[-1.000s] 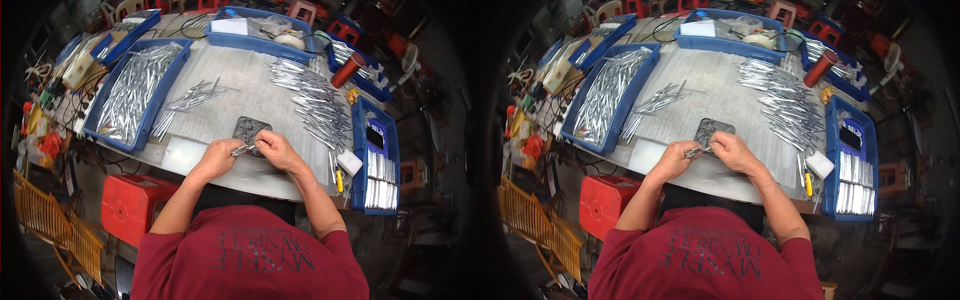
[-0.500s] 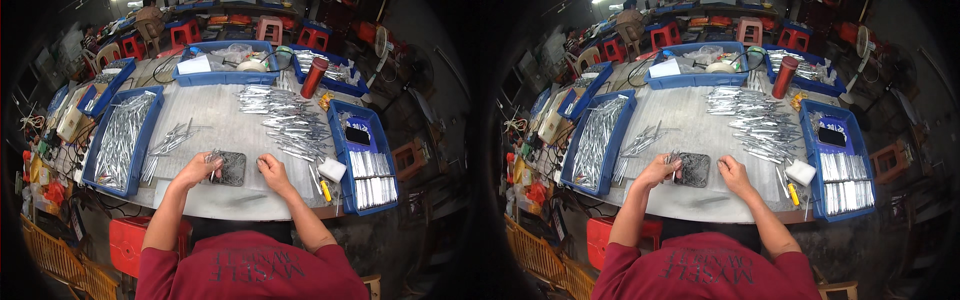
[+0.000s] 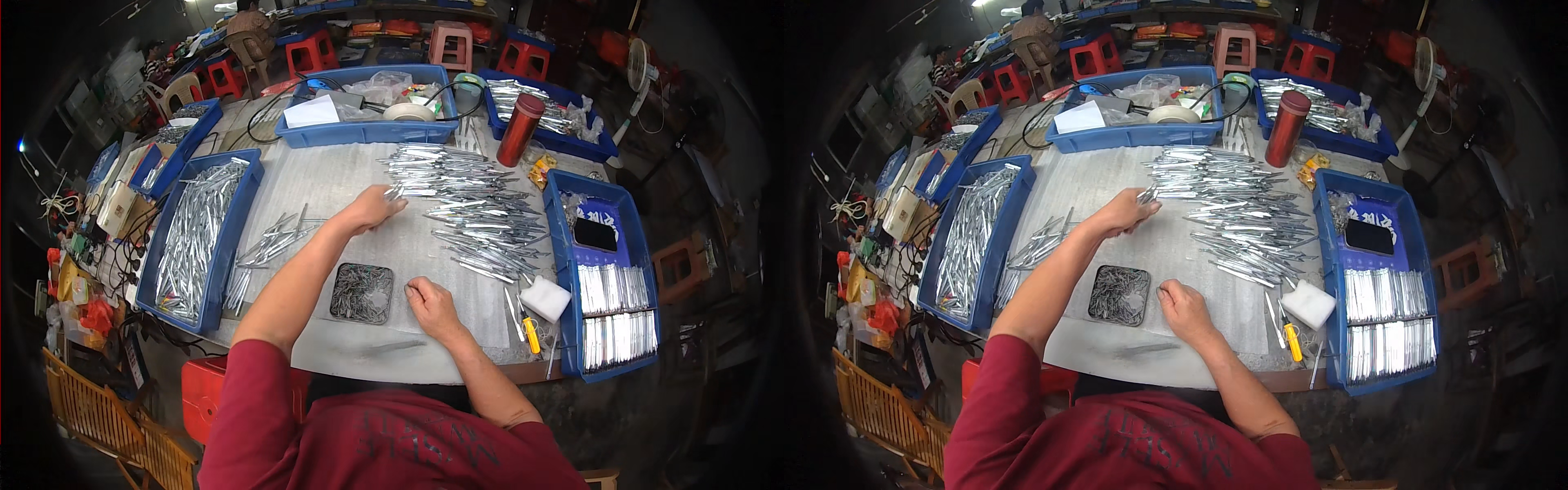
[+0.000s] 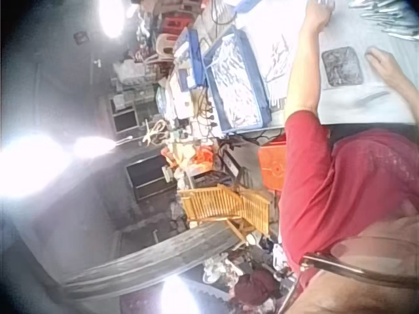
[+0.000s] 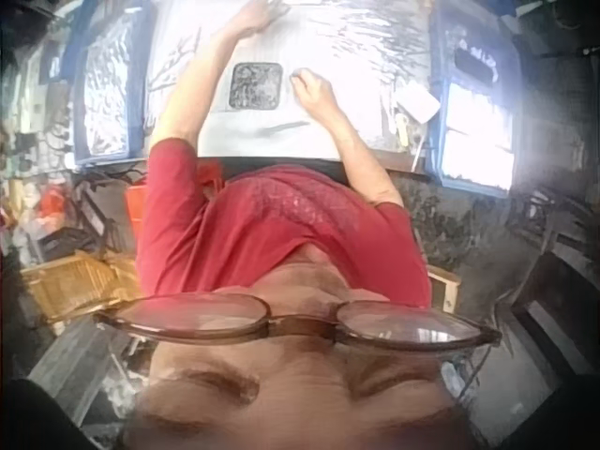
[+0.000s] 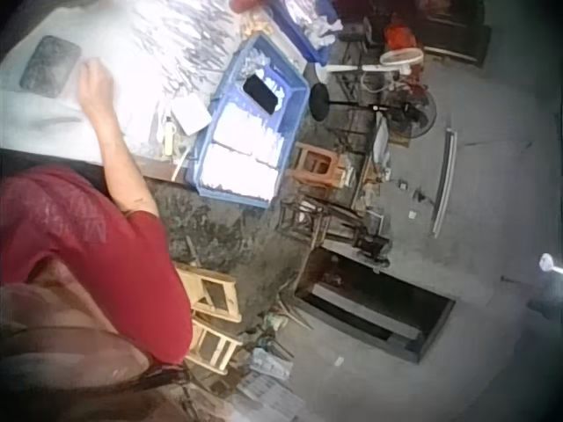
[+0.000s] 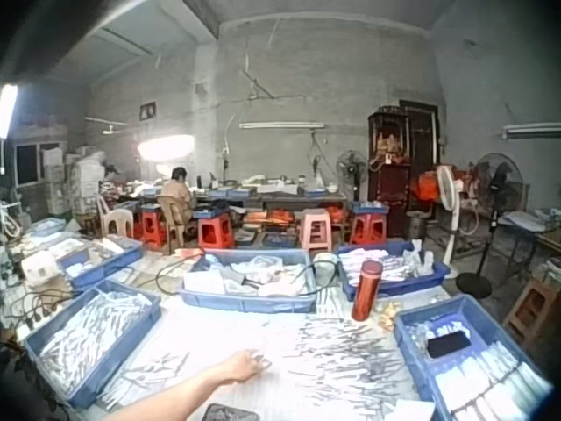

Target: The person assembles metal components by picking up metal strips and small pins from a container and inserting the pins into the strips by hand.

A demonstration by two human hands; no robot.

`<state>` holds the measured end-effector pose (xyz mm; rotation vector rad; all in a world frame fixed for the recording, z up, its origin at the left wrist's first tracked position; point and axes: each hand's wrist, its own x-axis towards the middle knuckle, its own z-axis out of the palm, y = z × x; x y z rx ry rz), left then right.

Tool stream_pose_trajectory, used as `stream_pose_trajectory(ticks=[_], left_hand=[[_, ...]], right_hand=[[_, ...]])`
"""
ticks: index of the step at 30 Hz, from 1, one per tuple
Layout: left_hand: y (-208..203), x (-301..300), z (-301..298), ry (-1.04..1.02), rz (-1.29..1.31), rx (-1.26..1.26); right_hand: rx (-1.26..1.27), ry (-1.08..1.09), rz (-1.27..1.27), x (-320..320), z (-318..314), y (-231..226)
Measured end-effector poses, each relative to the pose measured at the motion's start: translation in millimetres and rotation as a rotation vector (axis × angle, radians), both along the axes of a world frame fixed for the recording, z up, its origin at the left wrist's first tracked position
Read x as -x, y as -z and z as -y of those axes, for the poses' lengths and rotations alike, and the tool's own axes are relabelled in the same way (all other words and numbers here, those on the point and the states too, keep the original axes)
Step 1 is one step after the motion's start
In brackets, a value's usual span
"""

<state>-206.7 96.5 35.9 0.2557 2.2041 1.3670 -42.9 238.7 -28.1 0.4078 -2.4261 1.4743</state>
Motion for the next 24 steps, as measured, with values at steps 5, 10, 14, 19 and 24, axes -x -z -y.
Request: stream_pose_trajectory(ticks=[5,10,14,19,24], left_hand=[[20,45,-23,0.047,-0.609,0.416],[25,67,-50,0.034,-0.560,0.535],[26,74,-62,0.115,-0.680,0.533],[27,73,-72,0.206,-0.818,0.488],[43,73,-71,0.181,-0.868,0.357]], right_hand=[[-0.005,-0.016,-0.036,3,5,1],[-0.012,-0.016,-0.080,2,3,3],[-0.041,-0.023,-0.029,1,2,3],[-0.043,-0.029,-0.033,2,2,4],[-0.036,-0.036,-0.023,2,2,4]])
